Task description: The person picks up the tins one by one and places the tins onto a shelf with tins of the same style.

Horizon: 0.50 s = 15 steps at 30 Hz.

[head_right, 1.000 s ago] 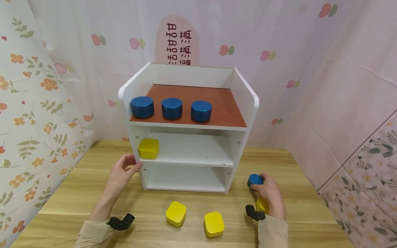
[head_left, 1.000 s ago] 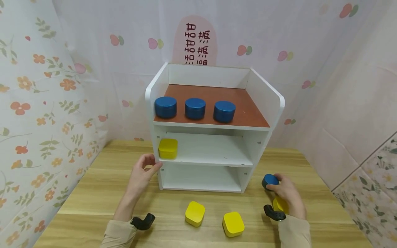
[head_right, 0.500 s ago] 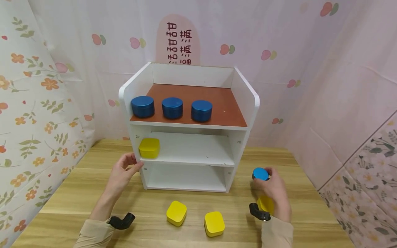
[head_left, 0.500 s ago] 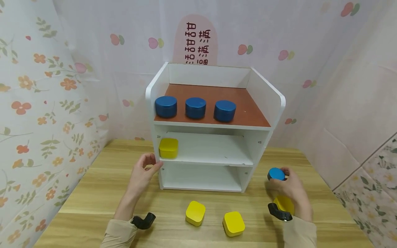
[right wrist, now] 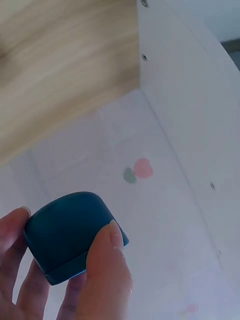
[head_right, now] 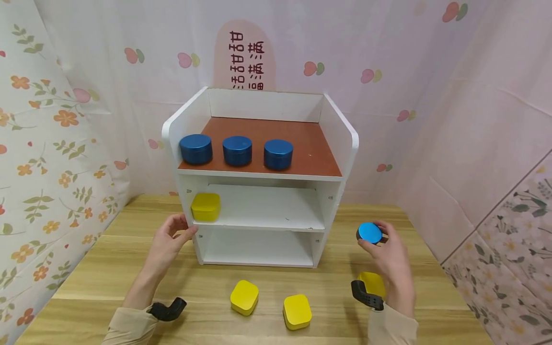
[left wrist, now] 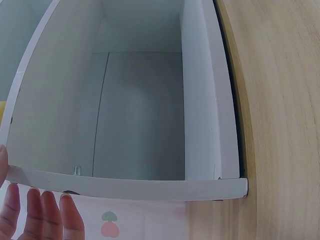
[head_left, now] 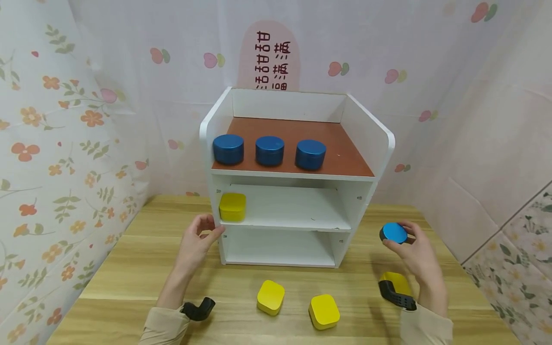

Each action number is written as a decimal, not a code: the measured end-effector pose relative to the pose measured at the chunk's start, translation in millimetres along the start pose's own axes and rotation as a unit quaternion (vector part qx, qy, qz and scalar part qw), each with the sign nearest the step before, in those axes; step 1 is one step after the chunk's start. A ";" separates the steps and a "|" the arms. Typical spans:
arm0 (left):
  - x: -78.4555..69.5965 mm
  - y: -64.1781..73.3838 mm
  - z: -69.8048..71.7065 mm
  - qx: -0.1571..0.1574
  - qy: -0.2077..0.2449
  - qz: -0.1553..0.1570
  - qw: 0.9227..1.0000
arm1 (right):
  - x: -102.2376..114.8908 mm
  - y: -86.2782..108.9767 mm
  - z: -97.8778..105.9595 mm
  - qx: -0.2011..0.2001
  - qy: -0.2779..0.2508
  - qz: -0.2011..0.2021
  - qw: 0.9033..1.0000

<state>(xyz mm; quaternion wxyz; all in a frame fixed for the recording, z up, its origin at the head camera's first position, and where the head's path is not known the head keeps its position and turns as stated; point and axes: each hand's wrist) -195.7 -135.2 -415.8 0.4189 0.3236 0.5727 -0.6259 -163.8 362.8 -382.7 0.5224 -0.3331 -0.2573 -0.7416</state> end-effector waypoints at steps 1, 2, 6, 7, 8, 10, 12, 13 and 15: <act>0.1 -0.1 -0.1 0.000 0.001 0.000 1.000 | 1.6 1.3 1.3 -0.005 -0.002 0.005 1.000; 0.2 -0.1 -0.1 0.000 0.001 0.000 1.000 | 3.3 2.8 2.4 -0.010 -0.001 0.010 1.000; 0.5 0.4 -0.2 0.001 -0.002 0.003 1.000 | 10.0 7.2 5.6 -0.028 -0.010 0.034 0.999; 0.5 0.4 -0.3 0.000 -0.002 0.003 1.000 | 12.0 8.0 6.2 -0.031 -0.016 0.044 0.998; 0.5 0.4 -0.3 0.000 -0.003 0.003 1.000 | 14.1 8.9 6.7 -0.035 -0.020 0.054 0.998; 0.1 0.3 -0.4 0.000 -0.001 0.002 1.000 | 18.9 11.2 7.4 -0.042 -0.030 0.072 0.996; -0.4 0.3 -0.4 -0.001 -0.001 0.001 1.000 | 24.9 14.8 7.5 -0.049 -0.035 0.085 0.995; -0.6 0.4 -0.4 -0.001 -0.001 0.001 1.000 | 27.9 16.8 7.1 -0.054 -0.035 0.091 0.994; -1.2 0.9 -0.4 -0.001 -0.002 0.001 1.000 | 34.3 21.3 6.1 -0.062 -0.037 0.099 0.993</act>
Point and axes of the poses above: each hand's wrist, its own y-axis away from the middle knuckle, its own z-axis out of the back of the hand, x = y × z, and after that the axes turned 13 degrees about -z, right-handed
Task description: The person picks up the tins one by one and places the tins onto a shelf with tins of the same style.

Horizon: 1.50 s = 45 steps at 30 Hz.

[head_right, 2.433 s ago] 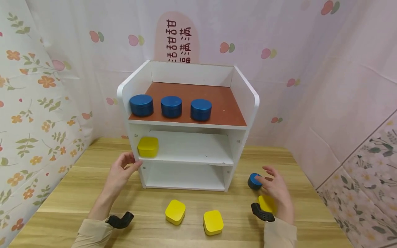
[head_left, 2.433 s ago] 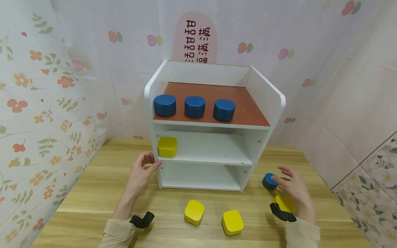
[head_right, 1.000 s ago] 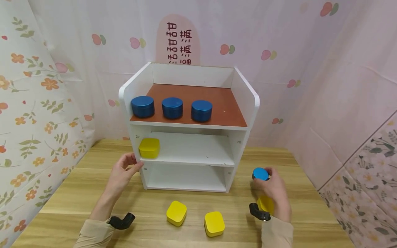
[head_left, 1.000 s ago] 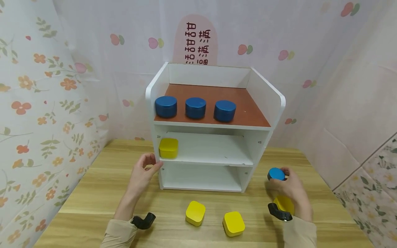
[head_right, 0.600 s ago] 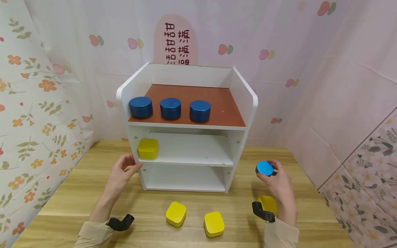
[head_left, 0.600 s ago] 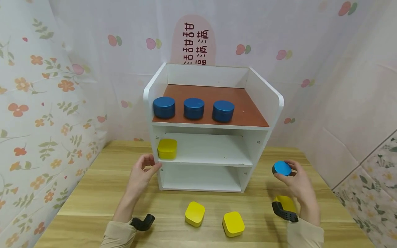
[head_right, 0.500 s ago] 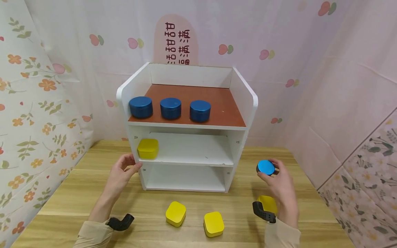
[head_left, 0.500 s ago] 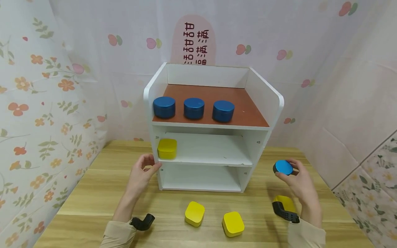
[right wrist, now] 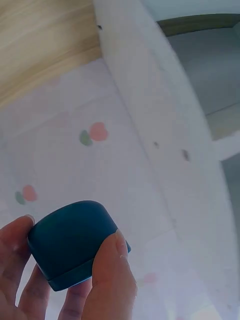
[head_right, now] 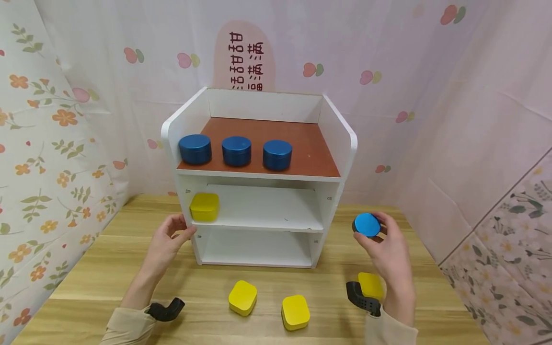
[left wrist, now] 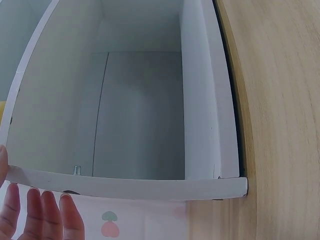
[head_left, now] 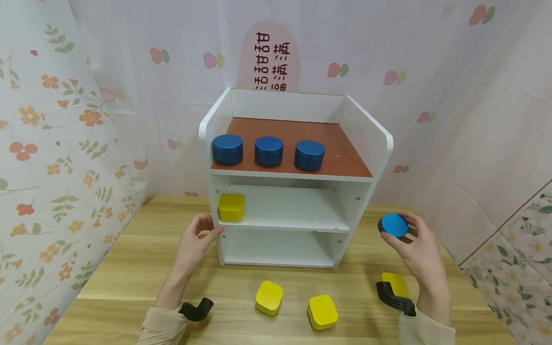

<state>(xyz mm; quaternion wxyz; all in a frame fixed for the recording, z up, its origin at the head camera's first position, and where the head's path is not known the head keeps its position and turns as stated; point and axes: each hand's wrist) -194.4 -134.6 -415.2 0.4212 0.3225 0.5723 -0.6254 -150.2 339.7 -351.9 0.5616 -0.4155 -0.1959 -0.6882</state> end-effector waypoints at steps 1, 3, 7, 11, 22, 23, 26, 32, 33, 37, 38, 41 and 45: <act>-0.1 0.3 0.3 0.000 -0.001 0.001 1.000 | 3.4 1.7 -1.1 -0.003 -0.001 0.004 1.000; 0.0 1.0 0.9 -0.001 -0.003 0.004 1.000 | 9.6 4.6 -3.3 -0.008 -0.007 0.013 1.000; -0.1 1.3 1.5 -0.001 -0.004 0.008 1.000 | 20.0 9.3 -6.0 -0.016 -0.017 0.027 0.999; 0.0 0.3 1.3 0.001 -0.002 0.009 1.000 | 29.4 14.3 -7.4 -0.028 -0.019 0.038 0.999; 2.5 -1.2 1.2 0.004 -0.004 0.008 1.000 | 48.3 28.3 -11.4 -0.048 -0.027 0.081 0.995; 2.7 -1.1 1.0 0.004 -0.004 0.008 1.000 | 49.5 29.4 -11.6 -0.047 -0.029 0.085 0.995; 3.0 -0.3 -0.3 0.007 -0.004 0.010 1.000 | 52.5 33.2 -11.0 -0.043 -0.035 0.091 0.994; 2.7 0.4 -1.9 0.007 -0.002 0.009 1.000 | 58.3 39.4 -10.8 -0.044 -0.030 0.104 0.993; 2.5 0.4 -1.8 0.006 -0.002 0.007 1.000 | 59.6 39.8 -11.4 -0.044 -0.030 0.109 0.993; 1.6 1.2 -1.0 0.002 -0.004 0.006 1.000 | 66.2 40.7 -15.8 -0.038 -0.037 0.134 0.990; 1.5 1.5 -0.8 0.002 -0.006 0.006 1.000 | 68.0 40.9 -17.0 -0.035 -0.041 0.141 0.989; 1.4 1.8 -0.3 0.001 -0.007 0.003 1.000 | 73.7 41.2 -20.0 -0.034 -0.046 0.159 0.986; 1.4 0.0 0.3 0.000 -0.002 -0.008 1.000 | 79.5 39.2 -23.8 -0.030 -0.055 0.178 0.982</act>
Point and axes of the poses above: each hand's wrist, its own y-axis away from the middle knuckle, its own z-axis out of the back of the hand, x = y × z, and after that the axes turned 13 degrees about -z, right-handed
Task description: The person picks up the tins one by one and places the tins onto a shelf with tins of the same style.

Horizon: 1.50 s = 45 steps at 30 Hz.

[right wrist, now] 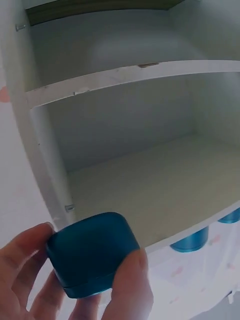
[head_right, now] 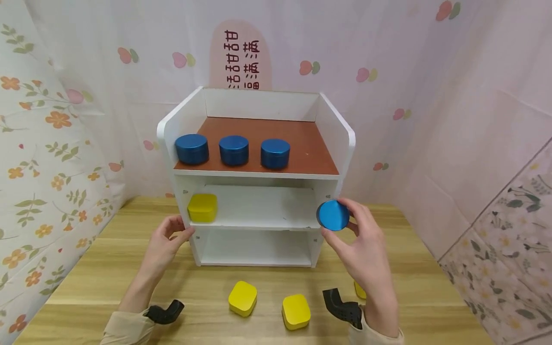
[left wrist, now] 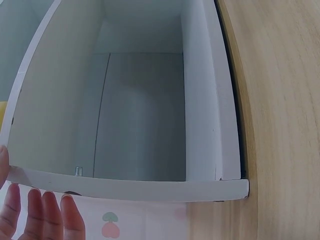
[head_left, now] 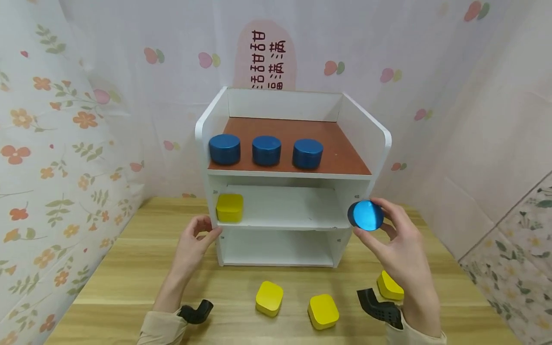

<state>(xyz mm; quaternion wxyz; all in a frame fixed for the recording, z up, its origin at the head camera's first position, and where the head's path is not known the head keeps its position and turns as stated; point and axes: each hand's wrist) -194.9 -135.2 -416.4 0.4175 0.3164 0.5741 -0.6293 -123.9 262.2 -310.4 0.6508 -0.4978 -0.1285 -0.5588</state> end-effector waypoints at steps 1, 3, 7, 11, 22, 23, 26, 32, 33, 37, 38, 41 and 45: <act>-0.1 -0.4 0.3 -0.002 -0.001 -0.002 1.000 | 0.8 -1.4 -1.3 0.001 -0.004 0.004 1.000; -0.5 -0.8 1.0 -0.005 -0.001 -0.004 1.000 | 2.1 -4.1 -3.8 0.006 -0.016 0.012 1.000; -1.3 -0.3 1.0 -0.004 -0.003 -0.003 1.000 | 6.6 -10.6 -5.3 0.004 -0.033 0.023 0.999; -1.7 0.6 0.6 -0.003 0.002 -0.004 1.000 | 15.1 -18.8 -2.0 0.000 -0.038 0.042 0.998; -0.4 -2.6 -4.6 0.004 0.005 0.003 1.000 | 42.6 -45.3 13.4 -0.008 0.020 0.102 0.995; -0.6 -2.5 -4.2 0.003 0.005 0.003 1.000 | 45.1 -47.8 13.8 -0.008 0.032 0.110 0.993; -0.7 -2.3 -2.4 0.000 0.001 0.003 1.000 | 52.1 -54.8 15.3 -0.008 0.069 0.127 0.989; -0.6 -1.8 -0.4 0.001 -0.001 0.004 1.000 | 62.4 -71.1 15.3 0.017 0.101 0.142 0.984; -0.6 -1.7 -0.2 0.001 -0.001 0.005 1.000 | 63.6 -73.8 14.7 0.021 0.106 0.142 0.984; -0.6 -1.6 -1.1 0.002 0.001 0.008 1.000 | 69.1 -81.5 14.3 0.033 0.136 0.128 0.982; -0.6 -1.7 -1.3 0.002 0.001 0.007 1.000 | 70.9 -82.8 14.2 0.035 0.144 0.124 0.981; -0.8 -1.8 -1.5 0.002 0.002 0.006 1.000 | 77.3 -86.0 13.9 0.041 0.168 0.110 0.979; -0.7 -1.8 -1.5 -0.001 0.003 0.003 1.000 | 85.3 -88.9 11.1 0.046 0.188 0.087 0.977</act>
Point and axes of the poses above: each hand's wrist, its own y-axis away from the middle knuckle, its own z-axis out of the back of the hand, x = y × z, and after that the axes turned 13 degrees about -z, right-handed
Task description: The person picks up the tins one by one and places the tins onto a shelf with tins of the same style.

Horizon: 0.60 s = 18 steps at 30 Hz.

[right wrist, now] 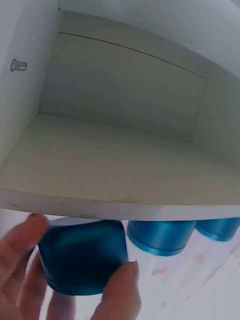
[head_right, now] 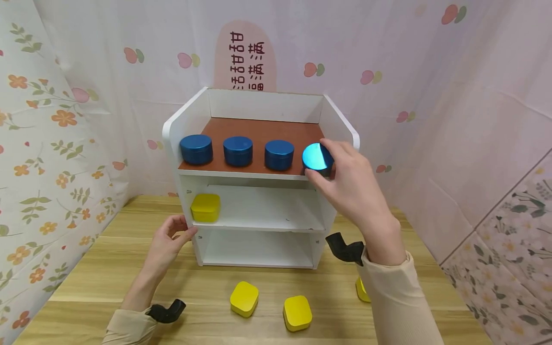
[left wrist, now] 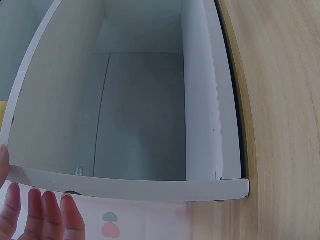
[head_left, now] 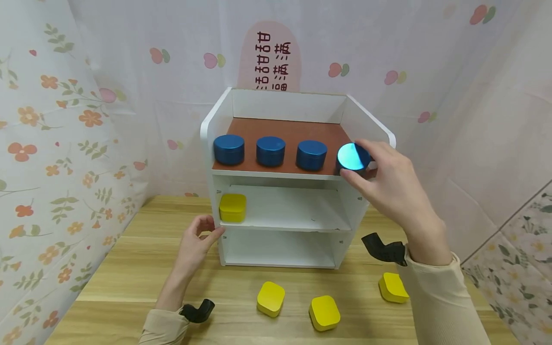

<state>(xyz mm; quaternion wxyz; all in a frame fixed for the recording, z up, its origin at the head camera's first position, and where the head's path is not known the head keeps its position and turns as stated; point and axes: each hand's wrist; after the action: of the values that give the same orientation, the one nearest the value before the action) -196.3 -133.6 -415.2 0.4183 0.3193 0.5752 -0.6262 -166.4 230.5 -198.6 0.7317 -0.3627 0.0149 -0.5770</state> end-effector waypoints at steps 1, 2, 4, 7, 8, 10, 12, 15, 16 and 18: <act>-0.1 -0.1 0.0 0.000 0.000 -0.001 1.000 | 1.9 -0.7 -0.4 0.001 0.005 -0.007 1.000; 0.1 -0.1 -0.1 0.000 -0.001 -0.001 1.000 | 3.7 -1.2 -0.7 0.001 0.010 -0.015 1.000; 0.5 0.1 -0.5 0.004 -0.002 0.000 1.000 | 6.9 -2.0 -1.6 0.000 0.021 -0.029 0.999; 0.4 0.6 -0.8 0.007 -0.002 0.002 1.000 | 10.6 -3.6 -3.2 -0.002 0.038 -0.047 0.998; 0.5 0.7 -0.7 0.007 -0.003 0.003 1.000 | 11.5 -4.4 -3.8 -0.002 0.042 -0.052 0.998; -0.1 0.6 -0.4 0.005 -0.002 0.003 1.000 | 13.1 -6.6 -5.2 0.000 0.055 -0.063 0.997; -0.5 0.7 0.3 0.004 -0.002 0.003 1.000 | 14.2 -9.0 -7.2 0.000 0.065 -0.072 0.995; -1.4 0.6 1.1 0.005 -0.001 0.006 1.000 | 14.4 -11.7 -10.1 -0.004 0.078 -0.082 0.994; -1.7 0.6 1.2 0.005 -0.001 0.006 1.000 | 14.3 -12.4 -11.0 -0.006 0.080 -0.085 0.993; -2.0 0.3 1.6 0.007 -0.002 0.007 1.000 | 14.0 -13.5 -12.4 -0.010 0.083 -0.089 0.993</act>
<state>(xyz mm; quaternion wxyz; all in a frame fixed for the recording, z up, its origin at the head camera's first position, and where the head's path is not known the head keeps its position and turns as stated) -195.0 -134.8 -413.3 0.4214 0.3246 0.5682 -0.6278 -178.4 211.3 -194.8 0.6702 -0.3208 0.0490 -0.6675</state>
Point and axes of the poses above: each hand's wrist, its own y-axis away from the middle knuckle, its own z-axis out of the back of the hand, x = y × z, and after that the axes turned 13 degrees about -z, right-handed
